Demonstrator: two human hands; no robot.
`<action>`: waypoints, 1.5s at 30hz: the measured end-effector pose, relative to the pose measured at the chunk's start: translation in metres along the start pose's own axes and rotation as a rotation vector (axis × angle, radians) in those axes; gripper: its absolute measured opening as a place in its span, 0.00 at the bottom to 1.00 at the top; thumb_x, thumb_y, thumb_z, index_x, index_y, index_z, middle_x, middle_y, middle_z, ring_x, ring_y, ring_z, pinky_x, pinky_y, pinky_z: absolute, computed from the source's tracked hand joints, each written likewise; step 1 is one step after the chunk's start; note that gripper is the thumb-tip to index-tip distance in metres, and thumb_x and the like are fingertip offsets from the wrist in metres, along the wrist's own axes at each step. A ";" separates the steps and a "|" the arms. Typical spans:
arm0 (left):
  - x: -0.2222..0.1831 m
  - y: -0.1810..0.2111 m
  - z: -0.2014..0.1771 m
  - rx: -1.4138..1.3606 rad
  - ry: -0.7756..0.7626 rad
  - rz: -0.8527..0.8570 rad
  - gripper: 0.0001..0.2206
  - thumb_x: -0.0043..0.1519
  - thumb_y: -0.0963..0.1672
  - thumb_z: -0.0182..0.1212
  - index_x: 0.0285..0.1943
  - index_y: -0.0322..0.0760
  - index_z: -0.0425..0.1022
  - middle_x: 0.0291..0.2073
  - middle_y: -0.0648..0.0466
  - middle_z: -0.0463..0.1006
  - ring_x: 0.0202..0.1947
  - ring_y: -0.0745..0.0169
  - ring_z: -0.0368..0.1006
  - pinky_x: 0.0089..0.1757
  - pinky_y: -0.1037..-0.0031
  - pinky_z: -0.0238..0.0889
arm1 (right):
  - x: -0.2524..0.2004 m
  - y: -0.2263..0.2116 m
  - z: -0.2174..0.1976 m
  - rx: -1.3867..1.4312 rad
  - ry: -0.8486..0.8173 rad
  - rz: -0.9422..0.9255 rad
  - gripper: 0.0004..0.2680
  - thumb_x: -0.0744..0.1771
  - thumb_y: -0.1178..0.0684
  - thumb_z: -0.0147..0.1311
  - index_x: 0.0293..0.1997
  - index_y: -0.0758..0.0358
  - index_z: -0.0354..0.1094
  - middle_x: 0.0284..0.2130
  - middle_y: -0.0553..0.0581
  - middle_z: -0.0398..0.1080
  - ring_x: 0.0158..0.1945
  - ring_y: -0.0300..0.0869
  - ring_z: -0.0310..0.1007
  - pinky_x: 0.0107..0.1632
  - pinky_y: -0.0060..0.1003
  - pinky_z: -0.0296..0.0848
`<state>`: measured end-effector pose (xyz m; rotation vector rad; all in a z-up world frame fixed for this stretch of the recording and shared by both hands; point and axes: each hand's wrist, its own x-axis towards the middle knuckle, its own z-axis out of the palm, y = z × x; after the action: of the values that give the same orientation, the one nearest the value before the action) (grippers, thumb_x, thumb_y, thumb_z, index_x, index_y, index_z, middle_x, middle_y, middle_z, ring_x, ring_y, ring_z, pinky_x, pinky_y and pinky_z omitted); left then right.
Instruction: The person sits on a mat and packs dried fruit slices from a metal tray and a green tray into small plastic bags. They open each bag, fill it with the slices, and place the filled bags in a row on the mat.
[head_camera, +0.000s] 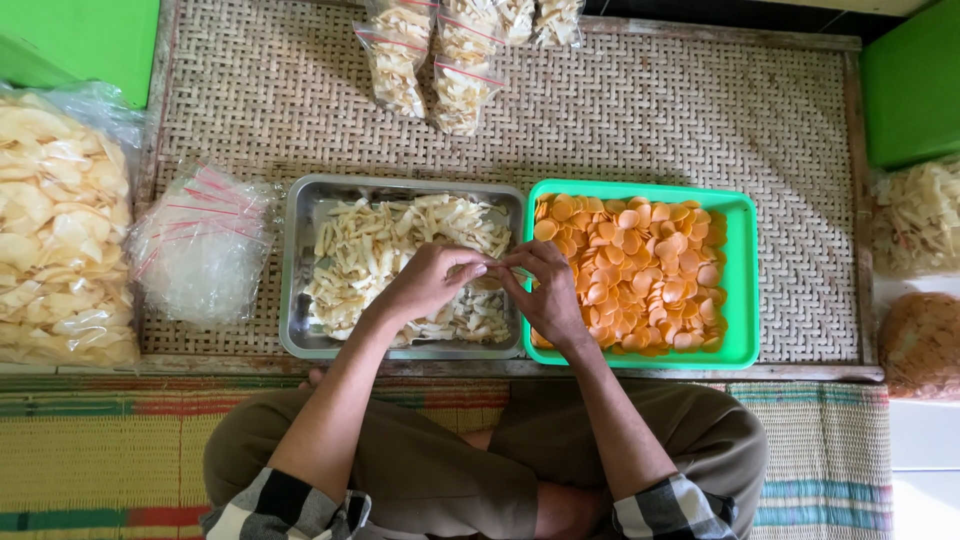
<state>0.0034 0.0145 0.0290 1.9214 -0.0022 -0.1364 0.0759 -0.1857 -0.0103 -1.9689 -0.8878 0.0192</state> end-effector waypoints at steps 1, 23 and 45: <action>0.000 0.000 0.001 0.002 0.002 0.003 0.09 0.69 0.41 0.57 0.50 0.29 0.81 0.44 0.36 0.83 0.46 0.42 0.80 0.58 0.55 0.64 | 0.001 0.000 0.001 0.000 0.001 -0.004 0.01 0.67 0.55 0.62 0.39 0.57 0.78 0.34 0.56 0.72 0.43 0.52 0.74 0.46 0.43 0.71; 0.002 -0.025 0.012 0.112 0.147 0.143 0.06 0.65 0.40 0.62 0.45 0.32 0.82 0.38 0.42 0.85 0.42 0.46 0.82 0.49 0.60 0.72 | -0.003 0.021 -0.008 -0.008 0.022 -0.004 0.02 0.64 0.57 0.64 0.35 0.55 0.78 0.35 0.54 0.76 0.42 0.51 0.76 0.45 0.41 0.71; -0.004 -0.006 0.011 0.218 0.250 0.103 0.03 0.64 0.40 0.63 0.43 0.37 0.83 0.35 0.43 0.85 0.42 0.44 0.82 0.43 0.61 0.76 | 0.005 0.011 -0.015 0.078 0.048 -0.004 0.03 0.65 0.60 0.64 0.40 0.63 0.79 0.35 0.60 0.76 0.38 0.53 0.77 0.43 0.44 0.76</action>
<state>-0.0025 0.0067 0.0202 2.1394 0.0530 0.1805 0.0911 -0.1969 -0.0087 -1.8875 -0.8472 0.0047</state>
